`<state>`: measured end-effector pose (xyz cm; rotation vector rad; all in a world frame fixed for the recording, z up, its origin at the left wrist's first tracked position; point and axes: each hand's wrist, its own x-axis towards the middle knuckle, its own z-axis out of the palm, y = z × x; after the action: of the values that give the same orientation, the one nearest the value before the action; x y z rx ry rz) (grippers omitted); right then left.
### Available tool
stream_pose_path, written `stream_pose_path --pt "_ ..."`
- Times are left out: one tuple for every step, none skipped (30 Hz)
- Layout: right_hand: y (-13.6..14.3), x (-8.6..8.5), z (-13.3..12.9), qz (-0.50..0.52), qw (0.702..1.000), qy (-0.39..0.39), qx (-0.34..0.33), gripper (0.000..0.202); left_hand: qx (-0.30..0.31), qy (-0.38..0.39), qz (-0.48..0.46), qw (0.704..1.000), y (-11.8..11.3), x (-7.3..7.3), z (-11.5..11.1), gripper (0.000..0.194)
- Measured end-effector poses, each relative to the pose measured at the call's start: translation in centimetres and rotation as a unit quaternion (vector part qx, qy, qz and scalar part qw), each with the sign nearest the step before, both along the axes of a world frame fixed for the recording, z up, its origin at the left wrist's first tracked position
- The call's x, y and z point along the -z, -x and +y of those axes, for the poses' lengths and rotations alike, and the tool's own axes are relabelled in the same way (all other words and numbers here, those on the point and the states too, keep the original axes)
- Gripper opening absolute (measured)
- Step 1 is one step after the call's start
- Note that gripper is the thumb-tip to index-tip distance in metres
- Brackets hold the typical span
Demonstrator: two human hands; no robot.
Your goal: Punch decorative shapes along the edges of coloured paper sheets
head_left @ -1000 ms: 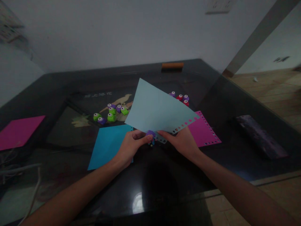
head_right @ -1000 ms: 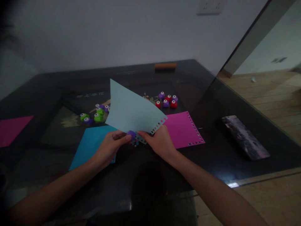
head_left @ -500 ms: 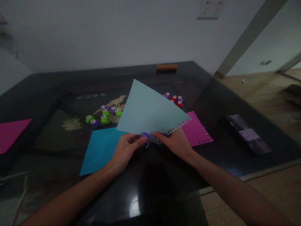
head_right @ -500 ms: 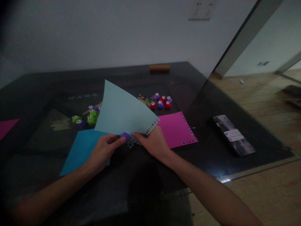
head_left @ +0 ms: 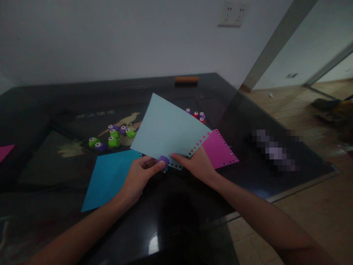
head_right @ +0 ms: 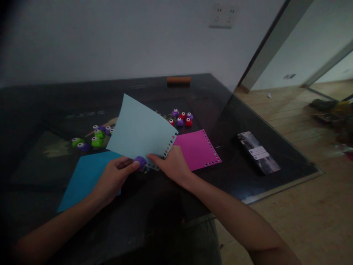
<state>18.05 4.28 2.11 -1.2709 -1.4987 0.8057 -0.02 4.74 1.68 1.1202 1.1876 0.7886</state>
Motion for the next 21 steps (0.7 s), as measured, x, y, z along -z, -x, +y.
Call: stream_pose_path --pt "-0.02 0.0 -0.02 0.001 1.0 0.004 0.001 0.028 0.0 -0.002 -0.002 1.0 -0.01 -0.02 -0.01 0.026" --pt "-0.02 -0.01 -0.03 0.002 1.0 0.004 0.001 0.027 0.001 -0.003 -0.005 1.0 -0.02 -0.04 -0.02 0.027" --pt "-0.02 -0.02 -0.05 0.003 1.0 0.002 0.001 0.026 0.003 -0.003 -0.009 1.0 -0.03 -0.05 -0.02 0.027" --pt "-0.02 -0.03 -0.05 0.003 1.0 -0.003 0.001 0.025 0.005 -0.001 -0.013 1.0 -0.05 -0.05 -0.01 0.028" --pt "-0.02 -0.02 -0.05 0.003 1.0 -0.007 0.0 0.025 0.006 0.001 -0.016 1.0 -0.06 -0.04 0.0 0.028" --pt "-0.03 0.01 -0.05 0.002 1.0 -0.01 -0.002 0.025 0.007 0.002 -0.018 1.0 -0.08 -0.03 0.01 0.028" --pt "-0.04 0.05 -0.04 0.0 1.0 -0.01 -0.005 0.025 0.006 0.004 -0.019 1.0 -0.09 -0.02 0.02 0.029" --pt "-0.07 0.11 -0.03 -0.003 1.0 -0.009 -0.007 0.025 0.006 0.005 -0.021 1.0 -0.1 -0.03 0.03 0.03" --pt "-0.09 0.17 -0.01 -0.007 1.0 -0.007 -0.007 0.025 0.005 0.004 -0.024 1.0 -0.12 -0.05 0.04 0.031" --pt "-0.11 0.22 0.0 -0.012 1.0 -0.006 -0.006 0.026 0.005 0.003 -0.028 1.0 -0.14 -0.09 0.04 0.031" --pt "-0.13 0.26 0.02 -0.015 1.0 -0.005 -0.004 0.027 0.006 0.002 -0.033 0.999 -0.17 -0.14 0.04 0.031" --pt "-0.13 0.27 0.03 -0.015 1.0 -0.006 -0.003 0.028 0.007 0.002 -0.037 0.999 -0.2 -0.2 0.04 0.031" --pt "-0.12 0.26 0.05 -0.014 1.0 -0.007 -0.003 0.028 0.007 0.001 -0.039 0.999 -0.24 -0.27 0.04 0.029" --pt "-0.1 0.23 0.06 -0.011 1.0 -0.009 -0.004 0.028 0.007 0.0 -0.041 0.999 -0.28 -0.32 0.05 0.027" --pt "-0.07 0.19 0.07 -0.008 1.0 -0.011 -0.005 0.027 0.007 0.0 -0.041 0.999 -0.31 -0.36 0.06 0.026" --pt "-0.03 0.14 0.08 -0.005 1.0 -0.012 -0.006 0.027 0.006 0.0 -0.041 0.999 -0.33 -0.39 0.08 0.025" --pt "0.0 0.08 0.07 -0.004 1.0 -0.012 -0.007 0.027 0.006 0.001 -0.043 0.999 -0.35 -0.4 0.09 0.025" --pt "0.04 0.02 0.06 -0.005 1.0 -0.011 -0.007 0.027 0.007 0.002 -0.045 0.999 -0.37 -0.4 0.1 0.024" --pt "0.07 -0.04 0.05 -0.008 1.0 -0.01 -0.008 0.027 0.008 0.005 -0.049 0.999 -0.37 -0.4 0.11 0.024" --pt "0.09 -0.1 0.04 -0.011 1.0 -0.01 -0.009 0.028 0.009 0.007 -0.053 0.999 -0.37 -0.41 0.11 0.024" --pt "0.11 -0.15 0.02 -0.013 1.0 -0.011 -0.011 0.028 0.011 0.009 -0.058 0.998 -0.37 -0.42 0.11 0.023"
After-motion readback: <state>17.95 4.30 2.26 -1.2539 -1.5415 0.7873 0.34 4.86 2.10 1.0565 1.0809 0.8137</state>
